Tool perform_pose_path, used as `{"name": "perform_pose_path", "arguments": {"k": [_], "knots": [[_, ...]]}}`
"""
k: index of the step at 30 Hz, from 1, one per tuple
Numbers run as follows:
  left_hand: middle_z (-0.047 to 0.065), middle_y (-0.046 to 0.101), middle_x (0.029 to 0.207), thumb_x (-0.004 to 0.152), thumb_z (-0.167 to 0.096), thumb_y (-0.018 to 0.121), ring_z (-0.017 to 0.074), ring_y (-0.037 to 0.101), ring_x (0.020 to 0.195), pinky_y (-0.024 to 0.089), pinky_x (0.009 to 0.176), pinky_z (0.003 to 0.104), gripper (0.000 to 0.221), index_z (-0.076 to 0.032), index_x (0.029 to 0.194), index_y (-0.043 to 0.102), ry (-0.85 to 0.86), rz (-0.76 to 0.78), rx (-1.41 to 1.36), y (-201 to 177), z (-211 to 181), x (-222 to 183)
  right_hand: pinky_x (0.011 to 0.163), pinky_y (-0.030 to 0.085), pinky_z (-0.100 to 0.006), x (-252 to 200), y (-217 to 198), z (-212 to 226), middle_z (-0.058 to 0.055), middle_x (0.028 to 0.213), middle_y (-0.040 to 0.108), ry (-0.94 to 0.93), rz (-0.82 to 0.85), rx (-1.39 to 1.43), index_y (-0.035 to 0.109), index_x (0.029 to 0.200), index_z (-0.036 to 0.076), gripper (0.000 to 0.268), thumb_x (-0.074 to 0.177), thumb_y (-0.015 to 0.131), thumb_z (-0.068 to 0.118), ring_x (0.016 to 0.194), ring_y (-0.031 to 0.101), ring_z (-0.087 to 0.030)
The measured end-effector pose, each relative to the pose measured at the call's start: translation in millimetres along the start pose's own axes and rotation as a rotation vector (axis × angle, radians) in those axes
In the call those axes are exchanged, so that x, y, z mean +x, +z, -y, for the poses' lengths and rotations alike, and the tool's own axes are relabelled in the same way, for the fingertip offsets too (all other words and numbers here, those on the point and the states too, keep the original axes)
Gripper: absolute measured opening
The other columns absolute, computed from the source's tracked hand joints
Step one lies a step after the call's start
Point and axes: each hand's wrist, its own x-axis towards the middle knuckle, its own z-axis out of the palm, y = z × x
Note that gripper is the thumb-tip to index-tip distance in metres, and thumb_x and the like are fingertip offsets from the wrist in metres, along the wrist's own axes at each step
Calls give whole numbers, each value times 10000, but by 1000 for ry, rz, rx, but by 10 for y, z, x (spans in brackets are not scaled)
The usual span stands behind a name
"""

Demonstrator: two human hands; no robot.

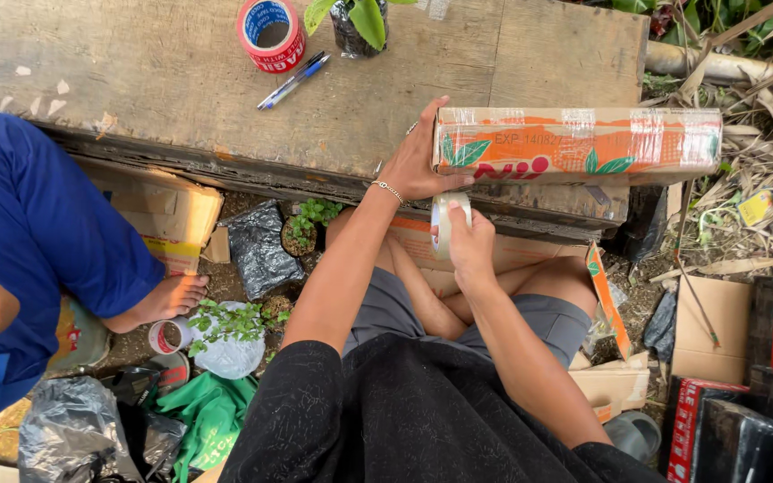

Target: The person tapes a cardboard box with clear packing tape, then writes on the box with a black pen. The person handles the box and tape by hand and uses a pen to label the package.

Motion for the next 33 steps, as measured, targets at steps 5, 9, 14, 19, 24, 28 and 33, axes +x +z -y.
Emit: {"name": "perform_pose_path", "arguments": {"k": [5, 9, 14, 19, 24, 28, 33], "knots": [[256, 473, 1532, 686, -339, 988, 411, 463, 1451, 384, 1208, 451, 1412, -86, 1620, -39, -77, 73, -23, -38, -24, -25, 502, 497, -284, 77, -18, -33, -85, 717, 699, 63, 17, 28, 684, 941, 7, 287, 998, 615, 279, 548, 622, -122], [350, 214, 1587, 639, -342, 973, 484, 264, 1438, 292, 1182, 453, 1478, -35, 1563, -139, -301, 247, 288, -203, 4, -22, 493, 492, -277, 76, -21, 11, -90, 711, 709, 85, 50, 1, 693, 946, 8, 289, 994, 612, 282, 544, 629, -121], [279, 167, 1704, 836, -255, 749, 392, 191, 1590, 246, 1292, 436, 1059, 14, 1634, 107, -147, -38, 274, -436, -101, 21, 510, 522, -275, 74, -23, -3, -79, 732, 713, 84, 44, 34, 701, 947, -7, 294, 986, 622, 273, 576, 666, -120], [197, 216, 1738, 1070, -567, 554, 357, 185, 1627, 158, 1323, 507, 873, -2, 1652, 230, -28, -26, 710, -23, -560, 323, 526, 505, -276, 49, -33, 18, -94, 727, 716, 91, 70, 22, 695, 958, -8, 303, 1007, 614, 279, 584, 646, -126], [200, 285, 1660, 917, -828, 397, 342, 233, 1554, 106, 1252, 590, 1046, -47, 1599, 261, -144, 119, 877, 269, -793, 514, 539, 515, -288, 15, 22, 40, -71, 724, 707, 49, 69, 35, 682, 949, -7, 323, 1016, 578, 291, 593, 656, -124], [222, 297, 1639, 899, -842, 441, 398, 258, 1531, 85, 1231, 629, 1063, -83, 1620, 255, -100, 125, 912, 225, -789, 515, 578, 490, -300, 60, 44, -46, -70, 748, 676, -52, -4, -86, 662, 920, -39, 393, 1034, 595, 331, 652, 606, -107], [225, 254, 1650, 904, -839, 472, 441, 195, 1531, 39, 1191, 704, 1058, -106, 1634, 250, -85, 129, 915, 216, -800, 439, 674, 519, -288, 38, -48, -286, -53, 853, 695, -81, 5, -71, 643, 1020, -15, 370, 1014, 607, 353, 760, 613, -98]]}}
